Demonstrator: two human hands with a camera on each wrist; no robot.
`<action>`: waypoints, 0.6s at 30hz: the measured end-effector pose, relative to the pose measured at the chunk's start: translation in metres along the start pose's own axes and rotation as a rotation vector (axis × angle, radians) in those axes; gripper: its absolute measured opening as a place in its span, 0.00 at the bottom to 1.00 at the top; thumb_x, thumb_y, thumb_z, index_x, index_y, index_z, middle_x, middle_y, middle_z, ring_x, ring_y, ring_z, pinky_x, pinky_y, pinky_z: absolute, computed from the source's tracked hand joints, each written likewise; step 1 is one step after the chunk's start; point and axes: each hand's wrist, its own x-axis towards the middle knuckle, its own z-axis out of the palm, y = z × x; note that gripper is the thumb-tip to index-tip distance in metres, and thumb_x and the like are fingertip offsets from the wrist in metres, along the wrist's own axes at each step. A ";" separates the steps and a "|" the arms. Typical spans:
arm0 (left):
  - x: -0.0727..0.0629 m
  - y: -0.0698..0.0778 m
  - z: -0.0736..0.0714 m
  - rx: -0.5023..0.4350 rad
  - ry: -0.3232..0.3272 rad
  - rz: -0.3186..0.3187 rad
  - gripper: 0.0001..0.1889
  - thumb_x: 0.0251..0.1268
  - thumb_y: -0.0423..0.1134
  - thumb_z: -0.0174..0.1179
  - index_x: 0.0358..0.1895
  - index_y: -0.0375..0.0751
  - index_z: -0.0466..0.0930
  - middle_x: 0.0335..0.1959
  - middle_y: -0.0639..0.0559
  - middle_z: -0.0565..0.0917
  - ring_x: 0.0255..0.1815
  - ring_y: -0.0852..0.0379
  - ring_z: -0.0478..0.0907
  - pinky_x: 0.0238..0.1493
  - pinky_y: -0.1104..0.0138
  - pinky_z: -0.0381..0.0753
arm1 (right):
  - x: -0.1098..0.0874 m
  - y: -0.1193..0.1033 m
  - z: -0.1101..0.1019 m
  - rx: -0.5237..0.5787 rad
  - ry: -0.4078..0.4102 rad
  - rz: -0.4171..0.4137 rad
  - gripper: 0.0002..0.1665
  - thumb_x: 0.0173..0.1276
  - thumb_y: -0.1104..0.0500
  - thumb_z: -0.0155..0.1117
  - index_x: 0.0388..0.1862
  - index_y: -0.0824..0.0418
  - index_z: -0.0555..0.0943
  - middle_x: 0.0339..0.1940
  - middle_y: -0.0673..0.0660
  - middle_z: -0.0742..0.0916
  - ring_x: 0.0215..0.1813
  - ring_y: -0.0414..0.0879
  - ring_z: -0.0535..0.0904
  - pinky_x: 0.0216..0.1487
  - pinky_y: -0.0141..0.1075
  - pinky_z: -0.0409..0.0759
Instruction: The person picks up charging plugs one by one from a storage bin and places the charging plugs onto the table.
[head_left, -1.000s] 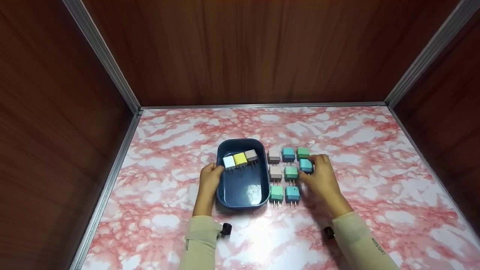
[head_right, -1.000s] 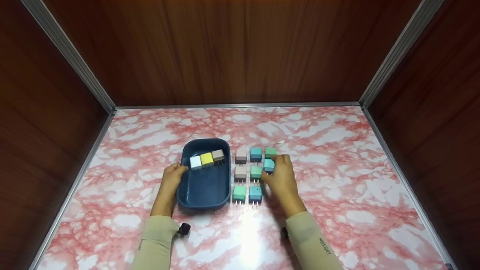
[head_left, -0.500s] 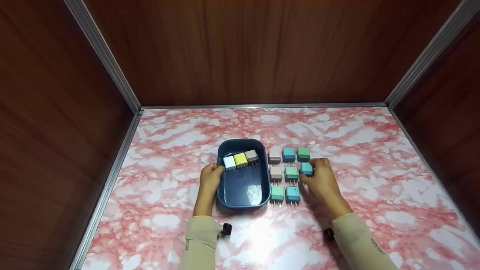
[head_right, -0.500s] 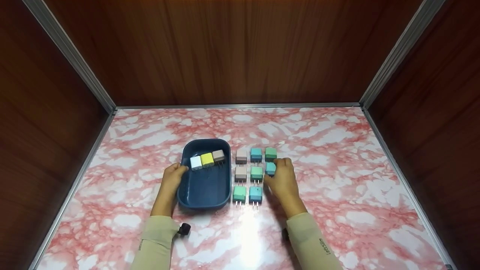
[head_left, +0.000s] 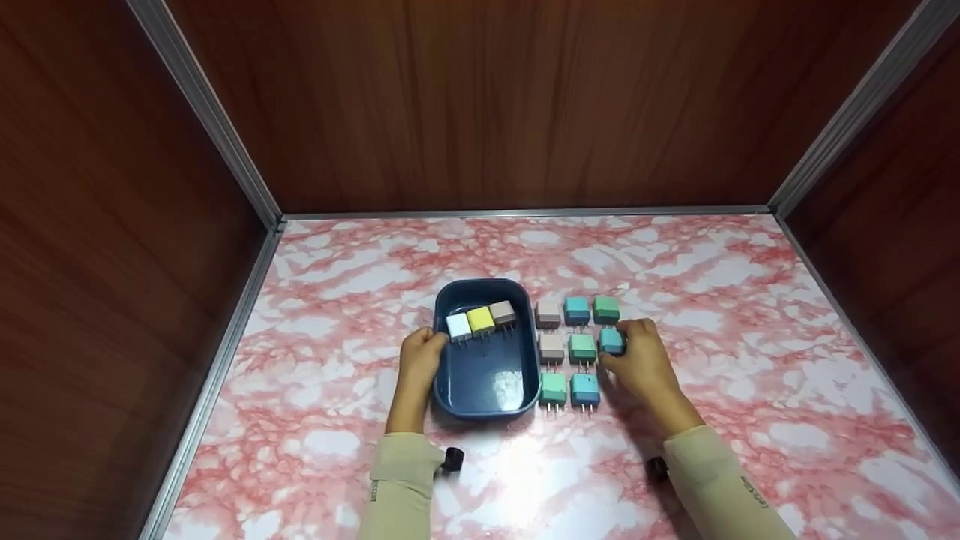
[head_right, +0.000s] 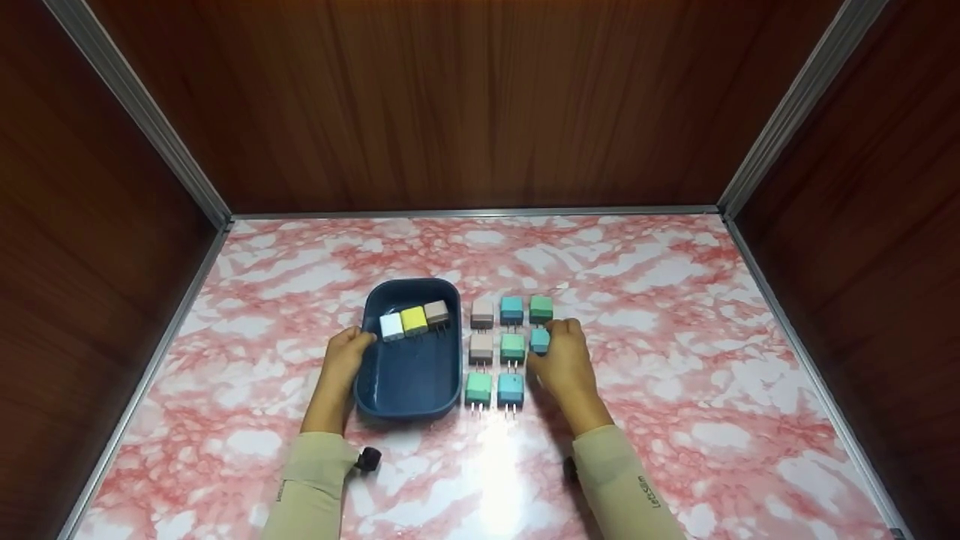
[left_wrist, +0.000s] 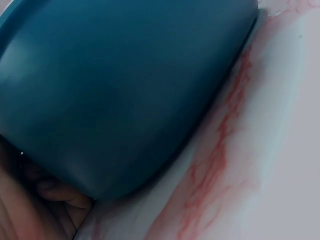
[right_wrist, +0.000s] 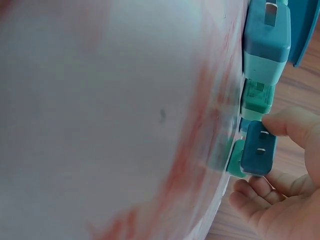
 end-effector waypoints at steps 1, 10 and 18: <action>0.000 0.000 0.000 0.000 0.000 0.002 0.19 0.54 0.31 0.59 0.14 0.49 0.60 0.12 0.61 0.59 0.18 0.60 0.57 0.21 0.69 0.54 | 0.000 0.000 0.000 -0.003 -0.001 -0.003 0.37 0.59 0.59 0.72 0.64 0.74 0.72 0.62 0.70 0.73 0.62 0.66 0.75 0.68 0.56 0.72; 0.001 -0.001 0.000 0.011 0.009 0.011 0.18 0.53 0.33 0.58 0.14 0.50 0.60 0.13 0.60 0.59 0.18 0.60 0.57 0.21 0.69 0.55 | -0.001 0.003 0.001 -0.011 -0.024 0.006 0.38 0.59 0.60 0.71 0.66 0.75 0.71 0.62 0.71 0.73 0.61 0.64 0.75 0.67 0.56 0.72; 0.001 -0.002 0.000 -0.002 0.001 0.012 0.19 0.54 0.33 0.59 0.14 0.49 0.59 0.12 0.61 0.59 0.18 0.60 0.56 0.21 0.69 0.54 | 0.001 0.003 0.000 -0.049 -0.052 0.009 0.38 0.62 0.58 0.71 0.67 0.75 0.70 0.64 0.72 0.72 0.63 0.66 0.75 0.67 0.57 0.71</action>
